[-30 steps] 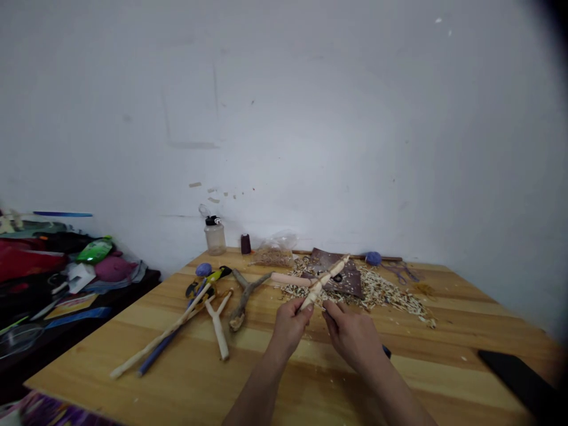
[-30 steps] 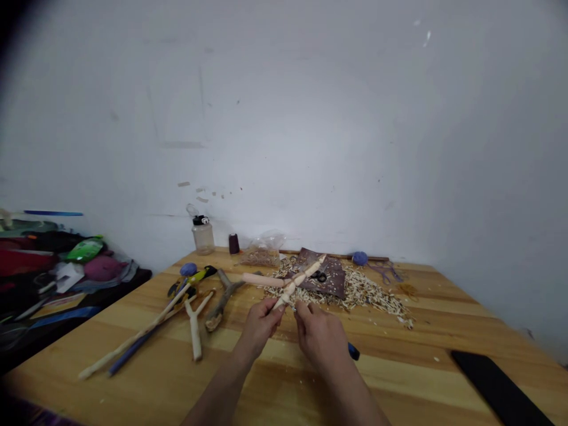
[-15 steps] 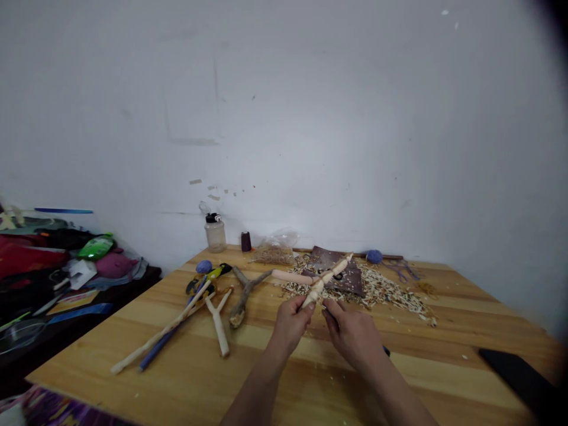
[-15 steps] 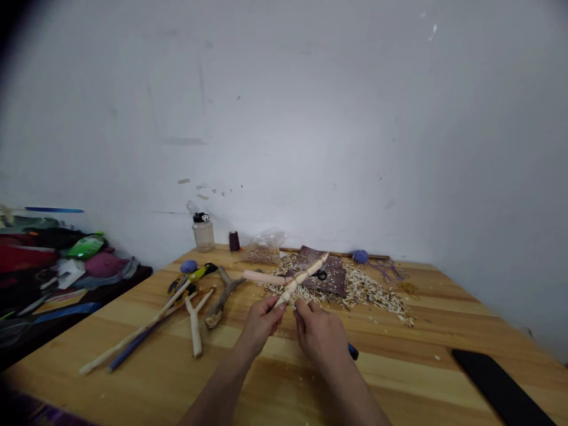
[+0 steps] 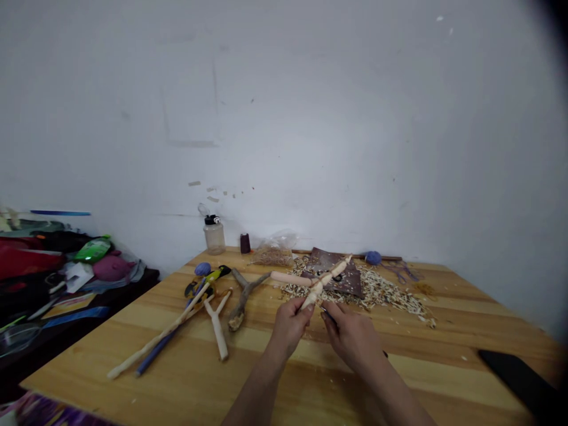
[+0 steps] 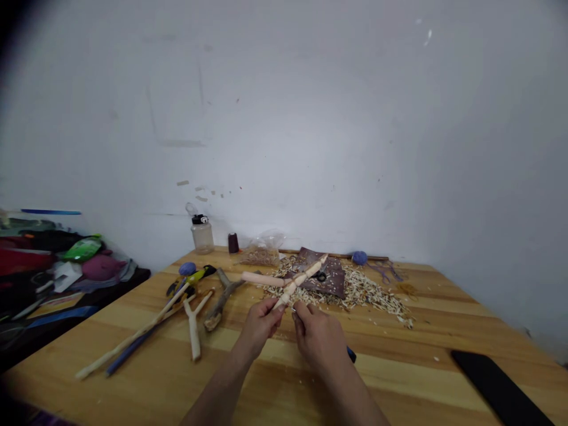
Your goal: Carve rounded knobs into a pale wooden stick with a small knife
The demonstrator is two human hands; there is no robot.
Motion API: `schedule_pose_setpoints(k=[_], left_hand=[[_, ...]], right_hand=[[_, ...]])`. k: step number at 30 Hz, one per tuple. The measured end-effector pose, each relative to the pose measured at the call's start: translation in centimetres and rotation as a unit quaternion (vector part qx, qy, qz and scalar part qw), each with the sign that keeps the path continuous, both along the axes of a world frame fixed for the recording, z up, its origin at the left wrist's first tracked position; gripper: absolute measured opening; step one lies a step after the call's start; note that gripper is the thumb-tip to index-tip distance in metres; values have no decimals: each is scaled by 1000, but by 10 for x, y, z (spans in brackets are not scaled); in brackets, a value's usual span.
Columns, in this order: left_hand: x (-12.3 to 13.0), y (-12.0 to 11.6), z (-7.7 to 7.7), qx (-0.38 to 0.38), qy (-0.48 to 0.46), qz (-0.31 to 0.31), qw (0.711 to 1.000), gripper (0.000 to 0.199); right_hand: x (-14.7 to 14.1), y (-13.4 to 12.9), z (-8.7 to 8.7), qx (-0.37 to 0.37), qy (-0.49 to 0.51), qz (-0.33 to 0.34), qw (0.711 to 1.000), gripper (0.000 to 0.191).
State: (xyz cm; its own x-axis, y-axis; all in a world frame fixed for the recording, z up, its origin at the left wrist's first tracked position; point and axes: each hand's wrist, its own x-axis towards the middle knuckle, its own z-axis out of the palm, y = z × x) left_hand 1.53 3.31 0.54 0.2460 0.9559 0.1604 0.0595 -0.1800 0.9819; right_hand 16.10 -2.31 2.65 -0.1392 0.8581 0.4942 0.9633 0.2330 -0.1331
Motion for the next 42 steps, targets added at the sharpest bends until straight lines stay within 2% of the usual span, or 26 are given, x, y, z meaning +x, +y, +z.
schedule_pose_setpoints(k=[10, 12, 15, 18, 22, 27, 29, 31, 33, 35, 36, 38, 40, 42], left_hand=[[-1, -3, 5, -15, -7, -14, 1000, 31], [-1, -4, 7, 8, 16, -4, 1000, 30], [-2, -6, 7, 91, 83, 24, 992, 29], [-4, -7, 7, 155, 142, 41, 977, 28], [-7, -8, 9, 204, 212, 47, 955, 26], [-9, -13, 15, 253, 365, 76, 893, 29], [-8, -14, 15, 262, 395, 96, 875, 31], [-6, -14, 14, 260, 373, 120, 882, 33], [-4, -13, 12, 239, 303, 128, 914, 31], [-3, -10, 10, 192, 207, 95, 954, 26], [-3, -8, 9, 159, 159, 68, 972, 24], [-3, -5, 8, 96, 74, 18, 993, 28], [-3, -2, 5, 54, 18, -6, 998, 34], [-3, 0, 2, 38, -9, -15, 999, 36]], right_hand=[[0, -1, 1, 4, -26, -20, 999, 16], [-1, -1, 2, 1, -39, -29, 999, 16], [-6, -1, 0, -15, -58, -59, 996, 15], [-9, 1, -3, -31, -56, -73, 995, 16], [-8, 3, -6, -40, -15, -56, 998, 18], [-2, 7, -8, -70, 76, -6, 995, 20], [0, 9, -9, -79, 125, 18, 989, 20], [2, 10, -9, -94, 189, 65, 975, 20], [3, 10, -8, -138, 255, 121, 949, 22], [3, 9, -6, -180, 302, 156, 923, 25], [4, 8, -5, -179, 312, 161, 919, 26], [5, 7, -3, -124, 297, 141, 936, 26], [7, 7, -2, -54, 249, 102, 962, 24], [8, 7, -2, -26, 204, 74, 976, 21]])
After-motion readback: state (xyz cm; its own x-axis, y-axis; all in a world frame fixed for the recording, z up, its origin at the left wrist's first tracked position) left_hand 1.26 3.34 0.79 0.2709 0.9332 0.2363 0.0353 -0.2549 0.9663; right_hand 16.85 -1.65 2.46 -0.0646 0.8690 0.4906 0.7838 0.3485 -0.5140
